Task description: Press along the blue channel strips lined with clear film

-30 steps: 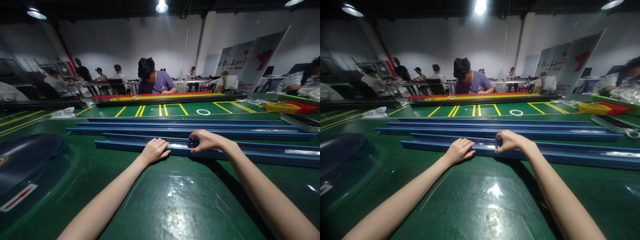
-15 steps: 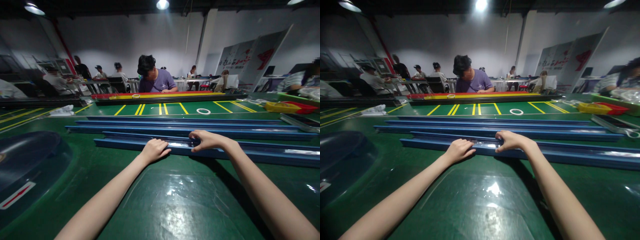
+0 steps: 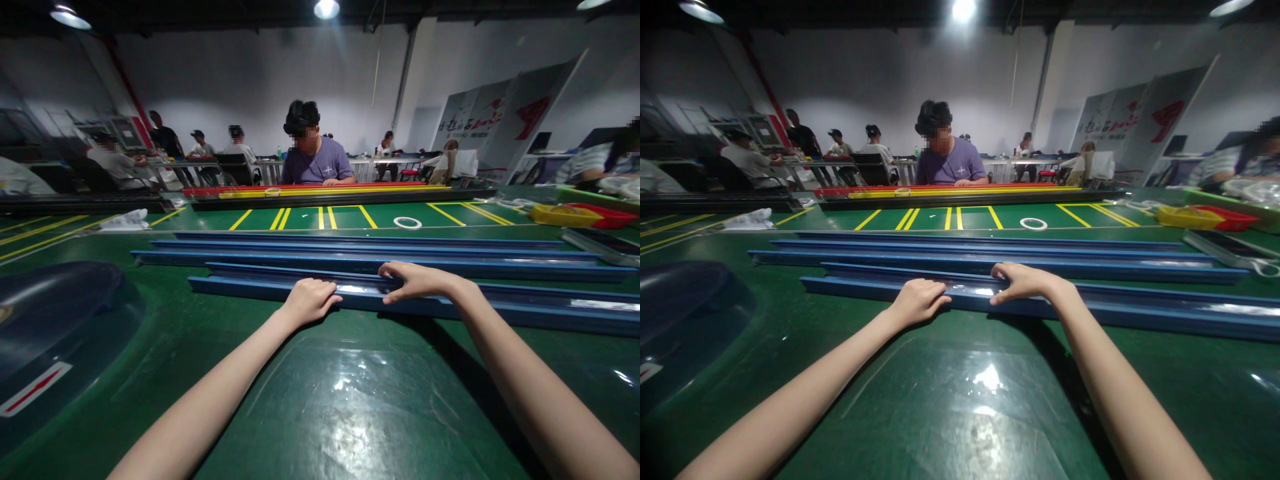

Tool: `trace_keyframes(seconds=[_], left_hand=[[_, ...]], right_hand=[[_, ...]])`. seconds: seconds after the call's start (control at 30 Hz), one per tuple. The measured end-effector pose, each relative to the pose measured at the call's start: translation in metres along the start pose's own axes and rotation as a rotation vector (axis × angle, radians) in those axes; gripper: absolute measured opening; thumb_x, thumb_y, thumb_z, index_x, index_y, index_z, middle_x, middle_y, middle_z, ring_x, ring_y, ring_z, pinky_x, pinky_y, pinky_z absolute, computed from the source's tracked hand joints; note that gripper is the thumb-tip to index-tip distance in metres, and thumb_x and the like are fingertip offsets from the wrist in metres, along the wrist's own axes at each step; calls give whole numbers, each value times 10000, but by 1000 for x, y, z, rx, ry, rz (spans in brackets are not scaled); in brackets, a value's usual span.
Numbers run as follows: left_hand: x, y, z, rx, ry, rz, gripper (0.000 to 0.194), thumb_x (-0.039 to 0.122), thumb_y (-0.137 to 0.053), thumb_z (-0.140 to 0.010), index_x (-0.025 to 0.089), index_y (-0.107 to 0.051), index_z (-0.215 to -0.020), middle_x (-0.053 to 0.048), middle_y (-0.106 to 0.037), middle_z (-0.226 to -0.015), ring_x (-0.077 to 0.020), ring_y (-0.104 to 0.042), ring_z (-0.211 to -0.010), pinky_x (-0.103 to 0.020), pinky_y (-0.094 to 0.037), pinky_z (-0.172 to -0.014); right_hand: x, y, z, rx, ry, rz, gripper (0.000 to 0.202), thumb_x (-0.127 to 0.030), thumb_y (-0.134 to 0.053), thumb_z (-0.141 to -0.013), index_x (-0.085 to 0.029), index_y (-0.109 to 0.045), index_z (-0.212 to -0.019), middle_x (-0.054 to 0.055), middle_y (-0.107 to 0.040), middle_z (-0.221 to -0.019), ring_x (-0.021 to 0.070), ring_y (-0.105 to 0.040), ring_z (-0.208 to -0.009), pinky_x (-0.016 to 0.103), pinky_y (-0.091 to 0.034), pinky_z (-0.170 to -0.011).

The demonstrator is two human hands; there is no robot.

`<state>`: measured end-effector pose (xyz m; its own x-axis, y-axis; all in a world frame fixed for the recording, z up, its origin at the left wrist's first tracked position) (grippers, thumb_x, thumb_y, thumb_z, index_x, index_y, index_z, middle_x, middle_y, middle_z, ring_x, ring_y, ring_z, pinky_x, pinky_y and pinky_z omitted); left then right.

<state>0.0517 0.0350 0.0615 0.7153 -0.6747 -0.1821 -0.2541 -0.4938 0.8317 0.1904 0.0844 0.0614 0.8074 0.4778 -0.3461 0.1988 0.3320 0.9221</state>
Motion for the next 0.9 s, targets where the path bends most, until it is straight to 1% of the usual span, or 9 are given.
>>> trace_keyframes(seconds=[0.13, 0.2, 0.33, 0.47, 0.7, 0.9], left_hand=[[0, 0, 0, -11, 9, 0, 323, 395, -349, -875, 187, -503, -682, -14, -596, -617, -144, -548, -576, -257, -323, -527], [-1, -1, 0, -15, 11, -2, 318, 393, -349, -875, 187, -501, -686, -14, -598, -626, -144, -549, -583, -257, -323, -531], [-1, -2, 0, -28, 13, -11, 316, 394, -340, -877, 185, -501, -703, -13, -601, -653, -146, -553, -606, -259, -324, -539], [0, -3, 0, -59, 16, -21, 315, 397, -332, -879, 184, -504, -723, -13, -601, -683, -148, -556, -631, -261, -332, -552], [0, -5, 0, -88, 29, -1, 292, 388, -331, -880, 185, -513, -774, -11, -613, -750, -149, -566, -691, -252, -347, -572], [-1, -5, 0, -84, 42, 1, 294, 391, -338, -877, 186, -521, -773, -10, -621, -739, -150, -569, -682, -255, -349, -573]], right_hand=[[0, 3, -4, 39, 9, 13, 399, -503, -450, -738, -192, -523, -978, 78, -580, -1008, 216, -533, -893, 286, -408, -754], [-2, 4, -6, 74, 27, 40, 336, -453, -423, -763, -183, -535, -931, 76, -594, -938, 202, -541, -825, 276, -408, -699], [-2, 6, -11, 151, 59, 111, 231, -375, -454, -753, -176, -532, -841, 66, -591, -850, 179, -527, -755, 255, -388, -642], [2, 5, -16, 212, 52, 164, 151, -318, -494, -733, -178, -514, -784, 56, -575, -803, 165, -510, -719, 239, -366, -605], [6, 3, -21, 278, 4, 234, 143, -316, -547, -707, -194, -481, -738, 44, -565, -774, 156, -502, -691, 226, -338, -567], [3, 2, -20, 285, -1, 282, 125, -280, -545, -704, -192, -476, -758, 43, -565, -790, 156, -504, -691, 225, -321, -550]])
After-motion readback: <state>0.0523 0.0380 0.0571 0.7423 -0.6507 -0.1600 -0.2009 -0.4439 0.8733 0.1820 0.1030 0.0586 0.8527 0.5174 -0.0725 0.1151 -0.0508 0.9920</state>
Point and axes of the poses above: each hand's wrist, its own z-axis away from the middle knuckle, its own y-axis out of the back of the hand, x = y × z, the point moved 10 cm from there along -z, towards the middle knuckle
